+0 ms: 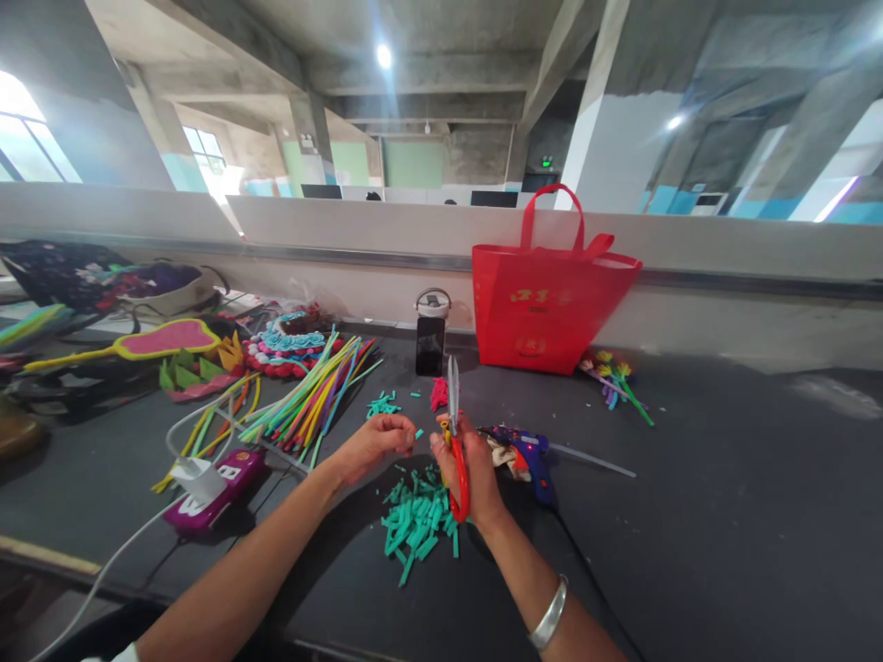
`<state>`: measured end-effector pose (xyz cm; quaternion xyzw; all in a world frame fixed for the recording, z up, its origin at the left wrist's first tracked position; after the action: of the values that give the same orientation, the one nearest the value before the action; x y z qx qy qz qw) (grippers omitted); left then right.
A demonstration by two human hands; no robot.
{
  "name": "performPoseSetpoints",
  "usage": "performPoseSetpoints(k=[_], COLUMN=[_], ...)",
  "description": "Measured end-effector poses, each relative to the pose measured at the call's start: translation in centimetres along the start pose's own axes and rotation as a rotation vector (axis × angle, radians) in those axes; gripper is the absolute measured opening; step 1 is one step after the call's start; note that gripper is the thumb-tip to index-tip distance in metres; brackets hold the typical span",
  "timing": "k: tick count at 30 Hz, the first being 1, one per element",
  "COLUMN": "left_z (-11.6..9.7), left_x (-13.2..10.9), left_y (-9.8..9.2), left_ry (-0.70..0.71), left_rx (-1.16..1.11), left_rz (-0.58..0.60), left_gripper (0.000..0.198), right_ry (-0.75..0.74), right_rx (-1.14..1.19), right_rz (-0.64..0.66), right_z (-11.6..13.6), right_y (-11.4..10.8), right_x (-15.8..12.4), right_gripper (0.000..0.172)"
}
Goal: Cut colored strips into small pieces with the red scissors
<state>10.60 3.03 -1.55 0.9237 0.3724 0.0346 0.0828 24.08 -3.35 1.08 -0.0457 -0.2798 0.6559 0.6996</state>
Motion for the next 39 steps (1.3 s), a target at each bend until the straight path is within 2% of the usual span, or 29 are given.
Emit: performPoseSetpoints(k=[4, 6, 9, 13, 17, 20, 25, 32, 39], left_z=[0.5, 0.1, -1.1, -1.8, -1.7, -1.6, -1.6, -2.1, -2.2], left_x=[0.1, 0.1, -0.2, -0.4, -0.6, -0.7, -0.8, -1.0, -1.2], left_y=[0.6, 0.6, 0.4, 0.0, -0.2, -0.2, -0.1, -0.6, -0.6], left_ry=[-0.011, 0.036, 0.153, 0.249, 0.263, 0.269, 0.319, 0.4, 0.404], left_rx=[-0.079, -0.168, -0.323, -0.41, -0.375, -0.361, -0.309, -0.153, -0.094], left_rz=[0.019, -0.02, -0.102, -0.183, -0.228, -0.255, -0.247, -0.278, -0.289], left_gripper=[0.004, 0.002, 0.009, 0.016, 0.019, 0.017, 0.013, 0.01, 0.011], right_ry=[-0.077, -0.124, -0.152, -0.13, -0.084, -0.057, -0.034, 0.016, 0.012], right_rx=[-0.168, -0.306, -0.461, -0.538, -0.496, -0.488, -0.487, -0.524, -0.533], right_rz=[-0.017, -0.066, -0.112, -0.064, 0.022, 0.041, 0.036, 0.052, 0.037], right_z=[1.0, 1.5, 1.8, 1.1, 0.3, 0.2, 0.2, 0.2, 0.0], right_y=[0.4, 0.1, -0.2, 0.8, 2.2, 2.6, 2.5, 2.3, 2.3], right_x=[-0.4, -0.5, -0.6, -0.5, -0.5, -0.7, -0.9, -0.8, -0.9], right_gripper=[0.027, 0.028, 0.037, 0.042, 0.05, 0.048, 0.041, 0.042, 0.04])
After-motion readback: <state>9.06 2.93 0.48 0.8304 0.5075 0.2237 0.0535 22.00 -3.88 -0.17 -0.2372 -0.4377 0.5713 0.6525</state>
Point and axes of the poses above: each hand's wrist, its own x-axis towards the middle knuckle, its own y-axis out of the palm, z = x × y, the point moved 8 cm from there along x, towards the middle knuckle, and after that the axes turned 10 degrees about z, right-handed, at the moved point
